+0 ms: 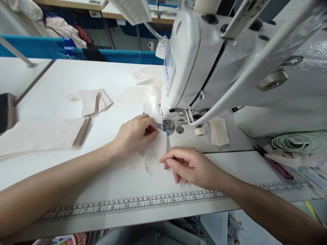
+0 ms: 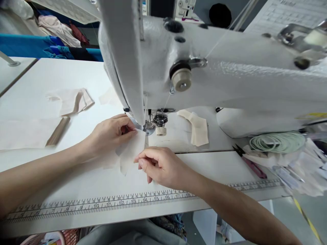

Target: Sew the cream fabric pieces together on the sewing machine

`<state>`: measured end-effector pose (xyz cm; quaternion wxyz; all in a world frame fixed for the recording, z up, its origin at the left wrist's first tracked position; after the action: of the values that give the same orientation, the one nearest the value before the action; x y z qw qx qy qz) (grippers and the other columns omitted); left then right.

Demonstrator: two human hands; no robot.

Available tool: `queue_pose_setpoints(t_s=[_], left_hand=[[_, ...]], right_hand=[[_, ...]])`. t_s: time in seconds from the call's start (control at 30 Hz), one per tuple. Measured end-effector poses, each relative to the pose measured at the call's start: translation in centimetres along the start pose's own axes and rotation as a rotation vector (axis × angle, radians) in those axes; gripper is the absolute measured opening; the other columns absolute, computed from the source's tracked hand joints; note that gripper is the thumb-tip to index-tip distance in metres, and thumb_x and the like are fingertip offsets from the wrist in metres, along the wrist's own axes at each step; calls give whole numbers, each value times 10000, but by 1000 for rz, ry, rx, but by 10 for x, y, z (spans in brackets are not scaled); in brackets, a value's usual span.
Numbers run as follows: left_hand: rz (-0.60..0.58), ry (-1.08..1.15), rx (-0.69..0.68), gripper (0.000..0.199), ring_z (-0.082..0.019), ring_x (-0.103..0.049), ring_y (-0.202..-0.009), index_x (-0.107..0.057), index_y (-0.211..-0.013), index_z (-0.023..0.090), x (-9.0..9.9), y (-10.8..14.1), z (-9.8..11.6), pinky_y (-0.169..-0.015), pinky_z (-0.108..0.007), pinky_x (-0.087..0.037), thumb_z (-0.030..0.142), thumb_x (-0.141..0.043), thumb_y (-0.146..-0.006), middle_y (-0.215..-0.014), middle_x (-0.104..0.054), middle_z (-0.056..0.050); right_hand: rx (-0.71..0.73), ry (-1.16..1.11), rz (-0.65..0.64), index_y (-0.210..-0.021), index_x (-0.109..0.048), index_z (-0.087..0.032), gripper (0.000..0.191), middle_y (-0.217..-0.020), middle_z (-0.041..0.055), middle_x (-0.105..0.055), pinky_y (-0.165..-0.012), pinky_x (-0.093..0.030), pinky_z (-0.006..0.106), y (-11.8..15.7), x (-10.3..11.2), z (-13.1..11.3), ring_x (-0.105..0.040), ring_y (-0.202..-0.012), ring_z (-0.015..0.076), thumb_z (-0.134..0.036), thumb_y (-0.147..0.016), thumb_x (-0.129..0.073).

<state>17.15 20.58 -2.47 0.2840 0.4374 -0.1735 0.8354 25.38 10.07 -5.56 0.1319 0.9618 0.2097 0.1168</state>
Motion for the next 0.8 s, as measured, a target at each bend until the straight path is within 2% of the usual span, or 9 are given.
queue_pose_setpoints(t_s=[0.27, 0.53, 0.7, 0.8], left_hand=[[50, -87, -31, 126, -149, -565, -749, -612, -795, 188, 1, 2, 4, -576, -250, -383, 275, -526, -826, -876, -600, -12], [44, -98, -34, 129, -155, -575, -776, -611, -797, 189, 0, 2, 5, -578, -253, -392, 272, -515, -819, -900, -611, -10], [46, -129, -29, 134, -160, -578, -772, -612, -789, 186, 0, 2, 5, -567, -252, -385, 272, -514, -819, -889, -610, -18], [40, -142, -29, 123, -167, -582, -796, -607, -794, 188, -1, 2, 6, -563, -252, -378, 269, -518, -820, -893, -608, -16]], right_hand=[[-38, -2, 26, -982, -625, -158, 256, -844, 10, -623, -403, -439, 164, -3, 1, 4, -559, -478, 48, -342, -946, -450], [-39, 0, 34, -956, -627, -153, 258, -826, 4, -613, -407, -445, 172, -3, 1, 4, -553, -464, 46, -346, -941, -456], [-56, 4, 41, -919, -626, -158, 236, -673, -28, -579, -413, -445, 188, -3, 2, 3, -538, -444, 63, -353, -922, -493], [-64, 29, 37, -901, -615, -162, 235, -679, -31, -576, -415, -438, 190, -3, 2, 1, -525, -425, 56, -343, -932, -469]])
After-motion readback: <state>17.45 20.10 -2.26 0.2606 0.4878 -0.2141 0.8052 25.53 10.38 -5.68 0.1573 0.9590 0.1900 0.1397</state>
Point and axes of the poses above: each hand's wrist, its own y-axis away from the middle knuckle, its own x-axis out of the back of the hand, z = x × y, the point moved 10 cm from there along -y, towards the middle knuckle
